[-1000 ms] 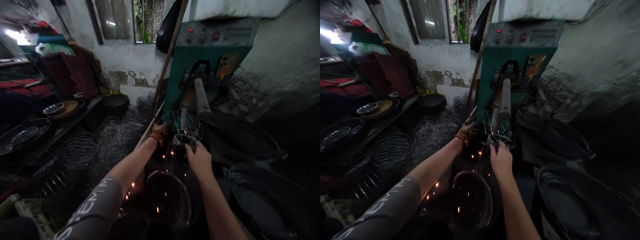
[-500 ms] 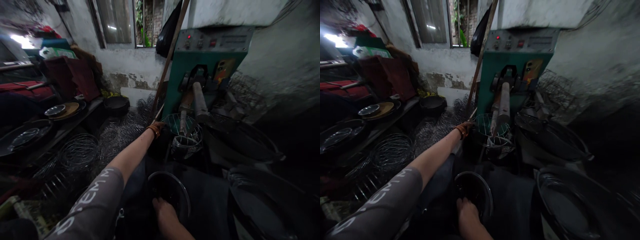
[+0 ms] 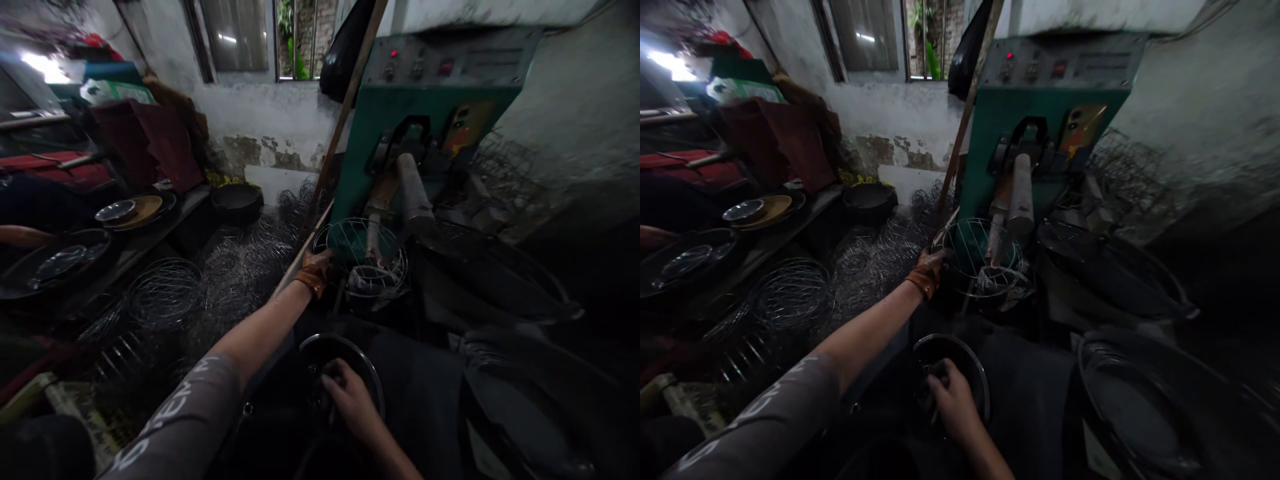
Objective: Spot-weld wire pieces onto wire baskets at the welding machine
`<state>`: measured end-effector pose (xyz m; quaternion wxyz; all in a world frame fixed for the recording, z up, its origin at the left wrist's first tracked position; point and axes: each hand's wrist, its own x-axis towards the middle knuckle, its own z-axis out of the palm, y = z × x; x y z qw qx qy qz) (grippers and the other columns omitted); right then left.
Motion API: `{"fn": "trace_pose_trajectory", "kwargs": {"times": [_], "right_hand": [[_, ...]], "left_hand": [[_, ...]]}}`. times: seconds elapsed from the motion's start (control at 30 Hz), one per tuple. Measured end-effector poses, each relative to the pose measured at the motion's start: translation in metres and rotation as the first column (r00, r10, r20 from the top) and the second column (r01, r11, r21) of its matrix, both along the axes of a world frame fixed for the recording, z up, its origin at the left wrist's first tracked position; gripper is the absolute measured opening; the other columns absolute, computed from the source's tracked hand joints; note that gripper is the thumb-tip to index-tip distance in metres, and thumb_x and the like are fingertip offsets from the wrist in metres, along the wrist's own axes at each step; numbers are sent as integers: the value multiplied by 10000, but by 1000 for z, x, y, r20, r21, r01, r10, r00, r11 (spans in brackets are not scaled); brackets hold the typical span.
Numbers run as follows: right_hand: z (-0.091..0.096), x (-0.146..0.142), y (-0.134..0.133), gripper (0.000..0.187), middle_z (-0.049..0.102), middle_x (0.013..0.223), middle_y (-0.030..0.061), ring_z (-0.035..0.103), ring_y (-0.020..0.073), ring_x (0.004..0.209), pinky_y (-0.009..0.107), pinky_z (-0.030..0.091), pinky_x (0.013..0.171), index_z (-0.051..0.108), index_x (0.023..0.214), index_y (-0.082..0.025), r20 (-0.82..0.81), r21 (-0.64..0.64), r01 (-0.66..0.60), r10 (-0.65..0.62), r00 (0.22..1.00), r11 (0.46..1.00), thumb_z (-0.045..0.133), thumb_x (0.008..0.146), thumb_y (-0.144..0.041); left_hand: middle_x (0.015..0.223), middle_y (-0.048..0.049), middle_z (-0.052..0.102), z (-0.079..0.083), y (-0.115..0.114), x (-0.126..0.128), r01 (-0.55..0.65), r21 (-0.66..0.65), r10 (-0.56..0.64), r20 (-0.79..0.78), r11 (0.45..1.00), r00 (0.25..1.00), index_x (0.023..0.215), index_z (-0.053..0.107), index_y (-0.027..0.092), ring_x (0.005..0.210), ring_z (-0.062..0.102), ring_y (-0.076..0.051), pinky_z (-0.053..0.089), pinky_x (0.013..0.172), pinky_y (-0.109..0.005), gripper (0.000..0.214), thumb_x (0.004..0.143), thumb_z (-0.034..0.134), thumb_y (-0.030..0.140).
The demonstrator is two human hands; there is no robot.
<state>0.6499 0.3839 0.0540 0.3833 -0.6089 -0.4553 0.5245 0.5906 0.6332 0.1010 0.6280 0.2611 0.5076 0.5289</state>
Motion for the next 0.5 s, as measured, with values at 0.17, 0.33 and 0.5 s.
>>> {"fn": "trace_pose_trajectory", "kwargs": {"times": [0.17,0.33,0.5], "right_hand": [[53,41,43,484,681,653,51,664,235,560,325,577,490,703,886,-169,-181,156,339,-310,933,928,809,724,-613],[44,66,87,568,722,779,79,688,252,601,385,602,557,690,891,-177,-107,325,486,-479,871,812,776,669,-692],[15,70,97,582,773,860,146,731,329,825,445,589,794,718,855,-208,284,466,431,-592,754,773,537,768,-754]], "left_hand": [[774,-6,631,6,-28,1,40,19,-40,-20,999,999,1107,614,202,662,581,-141,469,655,-263,464,725,873,154],[782,-2,643,11,-53,13,30,-5,-30,30,1000,999,1104,608,214,666,617,-157,488,655,-276,502,686,885,189],[768,14,636,14,-64,21,-18,13,17,63,1000,998,1043,602,202,660,613,-141,471,641,-253,485,651,885,161]]}}
